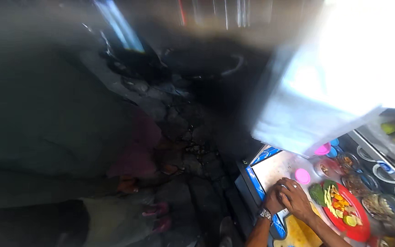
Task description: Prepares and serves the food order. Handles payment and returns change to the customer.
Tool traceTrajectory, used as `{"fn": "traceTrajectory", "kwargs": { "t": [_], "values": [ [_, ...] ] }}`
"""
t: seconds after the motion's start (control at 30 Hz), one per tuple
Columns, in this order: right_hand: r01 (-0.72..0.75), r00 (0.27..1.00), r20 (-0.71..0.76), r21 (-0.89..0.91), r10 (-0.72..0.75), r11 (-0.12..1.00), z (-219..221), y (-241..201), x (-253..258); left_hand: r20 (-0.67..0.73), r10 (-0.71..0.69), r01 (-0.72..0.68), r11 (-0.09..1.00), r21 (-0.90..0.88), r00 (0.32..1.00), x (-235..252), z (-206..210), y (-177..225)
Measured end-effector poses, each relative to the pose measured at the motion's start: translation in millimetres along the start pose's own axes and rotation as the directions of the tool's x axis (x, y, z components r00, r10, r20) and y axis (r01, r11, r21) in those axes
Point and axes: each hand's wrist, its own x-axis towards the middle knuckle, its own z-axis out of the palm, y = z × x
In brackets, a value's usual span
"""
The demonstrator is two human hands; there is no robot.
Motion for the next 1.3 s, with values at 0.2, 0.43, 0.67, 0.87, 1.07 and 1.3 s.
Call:
{"fn": "traceTrajectory", "kwargs": {
  "t": [0.2, 0.43, 0.67, 0.87, 1.07, 1.3],
  "values": [
    [-0.321, 0.947, 0.05, 0.061, 0.319, 0.945, -6.2, -31.1, 5.8, 0.022, -0.052, 0.051, 0.998, 0.037, 0.998, -4.5, -4.9, 5.0],
    [-0.403, 0.75, 0.656, 0.355, 0.082, 0.844, -77.8, 12.6, 22.8, 0.134, -0.166, 0.168, 0.986, -0.002, 0.977, 5.1, -5.9, 0.0],
    [-0.275, 0.731, 0.68, 0.23, 0.048, 0.933, -79.3, 16.4, 34.8, 0.127, -0.17, 0.175, 0.984, -0.026, 0.977, 7.8, -6.3, -2.2],
    [-0.225, 0.739, 0.671, 0.154, 0.066, 0.962, -78.9, 11.4, 29.0, 0.108, -0.142, 0.145, 0.989, -0.02, 0.984, 8.2, -3.4, -7.8],
    [-0.2, 0.847, 0.528, 0.228, 0.052, 0.953, -64.2, 12.7, 8.2, 0.087, -0.113, 0.113, 0.994, -0.004, 0.99, 6.2, -2.7, -8.3],
    [-0.412, 0.856, 0.394, 0.127, 0.335, 0.902, -50.8, -10.3, 1.7, 0.122, -0.07, 0.07, 0.998, 0.005, 0.99, 12.6, -7.0, -12.1]
  ]
}}
